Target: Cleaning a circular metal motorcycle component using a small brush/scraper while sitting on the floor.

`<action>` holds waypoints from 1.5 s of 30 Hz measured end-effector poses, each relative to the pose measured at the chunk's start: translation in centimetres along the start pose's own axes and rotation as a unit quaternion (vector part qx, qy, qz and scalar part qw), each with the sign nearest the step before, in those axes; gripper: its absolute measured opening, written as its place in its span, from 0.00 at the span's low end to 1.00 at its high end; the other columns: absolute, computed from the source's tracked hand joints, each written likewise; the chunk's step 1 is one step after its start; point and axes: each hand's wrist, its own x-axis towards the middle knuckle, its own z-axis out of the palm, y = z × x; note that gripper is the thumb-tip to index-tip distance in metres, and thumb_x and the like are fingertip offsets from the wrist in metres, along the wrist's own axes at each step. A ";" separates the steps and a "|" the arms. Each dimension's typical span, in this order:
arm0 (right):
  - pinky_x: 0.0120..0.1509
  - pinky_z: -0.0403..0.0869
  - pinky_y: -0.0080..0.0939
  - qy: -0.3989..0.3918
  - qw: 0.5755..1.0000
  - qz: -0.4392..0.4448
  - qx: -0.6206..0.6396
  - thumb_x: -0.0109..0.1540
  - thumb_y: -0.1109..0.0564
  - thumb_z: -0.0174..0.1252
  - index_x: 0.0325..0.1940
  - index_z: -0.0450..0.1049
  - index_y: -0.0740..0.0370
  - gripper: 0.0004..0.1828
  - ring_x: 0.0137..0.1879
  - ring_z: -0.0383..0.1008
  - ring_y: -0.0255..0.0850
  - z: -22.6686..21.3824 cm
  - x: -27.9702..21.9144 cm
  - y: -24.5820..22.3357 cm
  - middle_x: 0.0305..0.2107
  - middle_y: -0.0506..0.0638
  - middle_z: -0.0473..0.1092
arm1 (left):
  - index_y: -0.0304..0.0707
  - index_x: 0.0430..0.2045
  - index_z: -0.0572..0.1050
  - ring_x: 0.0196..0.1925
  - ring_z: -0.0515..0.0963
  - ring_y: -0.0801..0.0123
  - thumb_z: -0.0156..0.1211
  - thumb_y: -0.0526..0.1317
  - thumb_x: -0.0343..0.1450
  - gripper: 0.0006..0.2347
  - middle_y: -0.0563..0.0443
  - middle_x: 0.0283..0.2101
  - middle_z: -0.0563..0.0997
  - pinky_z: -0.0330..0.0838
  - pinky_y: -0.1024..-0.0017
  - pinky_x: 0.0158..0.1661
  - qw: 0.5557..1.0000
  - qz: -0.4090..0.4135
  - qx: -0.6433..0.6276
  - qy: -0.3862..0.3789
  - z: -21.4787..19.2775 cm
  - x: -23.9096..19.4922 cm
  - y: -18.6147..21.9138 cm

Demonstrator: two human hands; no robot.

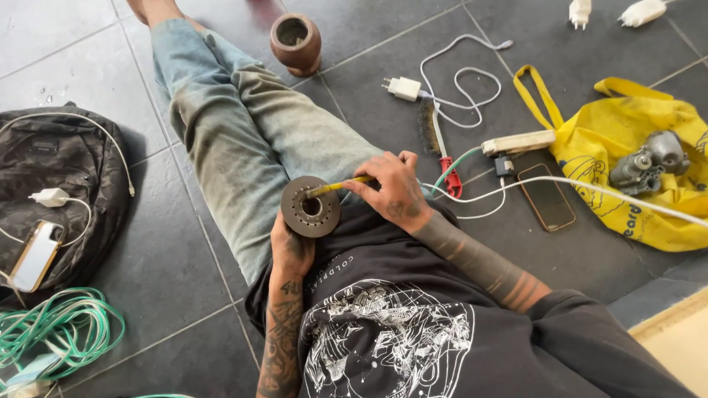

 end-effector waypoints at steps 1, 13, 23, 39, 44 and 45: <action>0.59 0.55 0.47 0.013 0.999 -0.036 -0.008 0.65 0.38 0.63 0.35 0.76 0.49 0.15 0.37 0.70 0.38 0.1 -0.2 0.2 0.25 0.41 0.70 | 0.34 0.38 0.81 0.50 0.82 0.57 0.54 0.42 0.74 0.11 0.39 0.44 0.83 0.74 0.55 0.56 1.000 -0.005 -0.004 0.013 0.4 -0.2 -0.1; 0.60 0.56 0.43 0.001 0.996 -0.092 0.003 0.61 0.39 0.67 0.35 0.76 0.46 0.13 0.39 0.71 0.37 0.0 -0.4 -1.0 0.28 0.39 0.72 | 0.36 0.33 0.81 0.44 0.80 0.61 0.57 0.41 0.72 0.09 0.41 0.37 0.82 0.76 0.60 0.50 0.999 -0.017 -0.029 0.028 1.4 -0.1 0.5; 0.61 0.55 0.45 -0.042 0.995 -0.093 0.011 0.60 0.39 0.68 0.36 0.76 0.46 0.14 0.41 0.72 0.37 0.8 0.1 -0.8 0.27 0.39 0.72 | 0.36 0.34 0.80 0.45 0.82 0.61 0.55 0.44 0.74 0.11 0.41 0.39 0.83 0.75 0.61 0.52 1.000 -0.016 -0.010 0.014 0.3 2.1 0.9; 0.62 0.51 0.46 -0.041 0.999 -0.024 0.023 0.65 0.40 0.63 0.37 0.75 0.49 0.14 0.40 0.71 0.38 1.5 3.3 0.4 0.26 0.42 0.70 | 0.35 0.38 0.80 0.48 0.81 0.56 0.56 0.46 0.72 0.13 0.40 0.42 0.82 0.75 0.56 0.54 0.998 -0.041 -0.035 -0.029 1.3 4.2 3.0; 0.62 0.52 0.47 -0.038 0.999 0.024 0.008 0.64 0.39 0.64 0.38 0.76 0.51 0.16 0.44 0.75 0.41 2.4 4.0 1.7 0.30 0.45 0.75 | 0.32 0.39 0.80 0.49 0.82 0.56 0.56 0.43 0.72 0.12 0.38 0.42 0.82 0.74 0.56 0.56 0.998 -0.036 -0.020 -0.050 2.6 4.3 3.3; 0.62 0.52 0.47 -0.040 0.999 0.025 0.008 0.64 0.39 0.64 0.38 0.76 0.51 0.16 0.44 0.75 0.41 2.3 3.9 2.0 0.30 0.45 0.75 | 0.32 0.39 0.80 0.49 0.82 0.56 0.56 0.43 0.72 0.12 0.38 0.42 0.82 0.74 0.56 0.56 0.998 -0.036 -0.021 -0.048 3.0 4.1 3.3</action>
